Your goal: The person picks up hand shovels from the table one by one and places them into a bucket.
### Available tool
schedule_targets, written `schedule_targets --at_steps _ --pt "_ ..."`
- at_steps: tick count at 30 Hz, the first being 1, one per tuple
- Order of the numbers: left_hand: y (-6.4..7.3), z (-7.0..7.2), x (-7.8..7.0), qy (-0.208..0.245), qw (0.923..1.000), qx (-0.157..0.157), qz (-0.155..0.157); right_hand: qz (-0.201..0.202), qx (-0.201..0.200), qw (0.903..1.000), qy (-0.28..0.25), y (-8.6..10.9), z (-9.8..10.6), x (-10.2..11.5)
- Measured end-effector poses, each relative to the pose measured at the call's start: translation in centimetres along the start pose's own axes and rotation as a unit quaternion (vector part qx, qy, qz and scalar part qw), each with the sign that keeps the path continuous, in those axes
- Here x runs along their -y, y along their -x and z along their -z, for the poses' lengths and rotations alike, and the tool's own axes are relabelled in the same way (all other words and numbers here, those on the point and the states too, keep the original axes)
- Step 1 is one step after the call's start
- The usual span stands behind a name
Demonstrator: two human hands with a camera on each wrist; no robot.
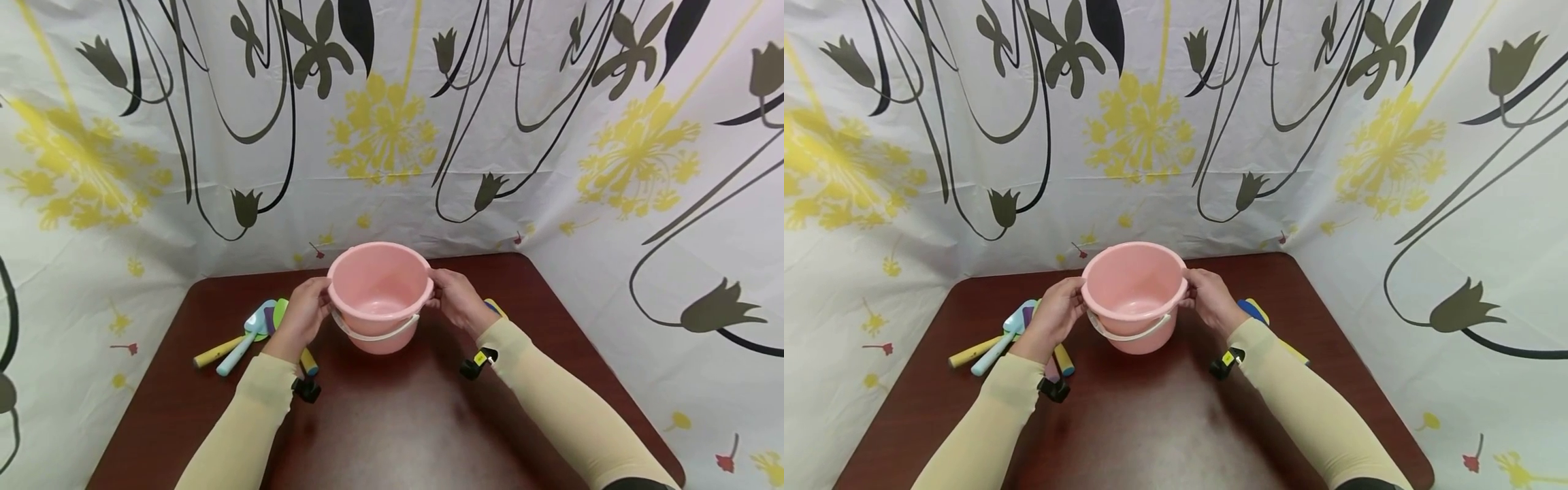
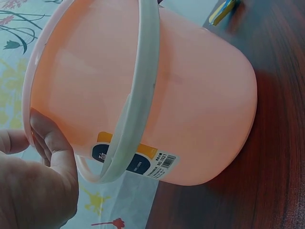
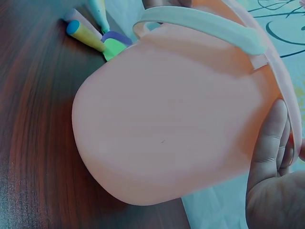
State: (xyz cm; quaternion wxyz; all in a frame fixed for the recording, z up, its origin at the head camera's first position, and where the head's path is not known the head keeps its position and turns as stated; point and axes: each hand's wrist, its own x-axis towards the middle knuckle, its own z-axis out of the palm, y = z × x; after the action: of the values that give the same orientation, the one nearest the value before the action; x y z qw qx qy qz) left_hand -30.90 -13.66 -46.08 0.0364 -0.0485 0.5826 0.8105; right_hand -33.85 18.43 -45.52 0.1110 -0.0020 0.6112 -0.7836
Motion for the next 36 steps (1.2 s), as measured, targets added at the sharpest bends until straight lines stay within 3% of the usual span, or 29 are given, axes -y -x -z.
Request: schedule_targets --at_steps 8,20,36 --pt "-0.3 -0.1 0.2 0.013 0.9999 -0.002 -0.004 0.002 0.005 1.0000 0.003 -0.2 0.1 -0.1" --pt "-0.5 -0.6 0.0 -0.026 0.9990 -0.036 -0.007 0.004 0.000 0.9996 0.029 0.3 0.1 0.0" --pt "-0.3 -1.7 0.8 -0.011 0.9972 -0.059 -0.045 0.028 -0.012 0.9972 0.068 0.1 0.3 -0.5"
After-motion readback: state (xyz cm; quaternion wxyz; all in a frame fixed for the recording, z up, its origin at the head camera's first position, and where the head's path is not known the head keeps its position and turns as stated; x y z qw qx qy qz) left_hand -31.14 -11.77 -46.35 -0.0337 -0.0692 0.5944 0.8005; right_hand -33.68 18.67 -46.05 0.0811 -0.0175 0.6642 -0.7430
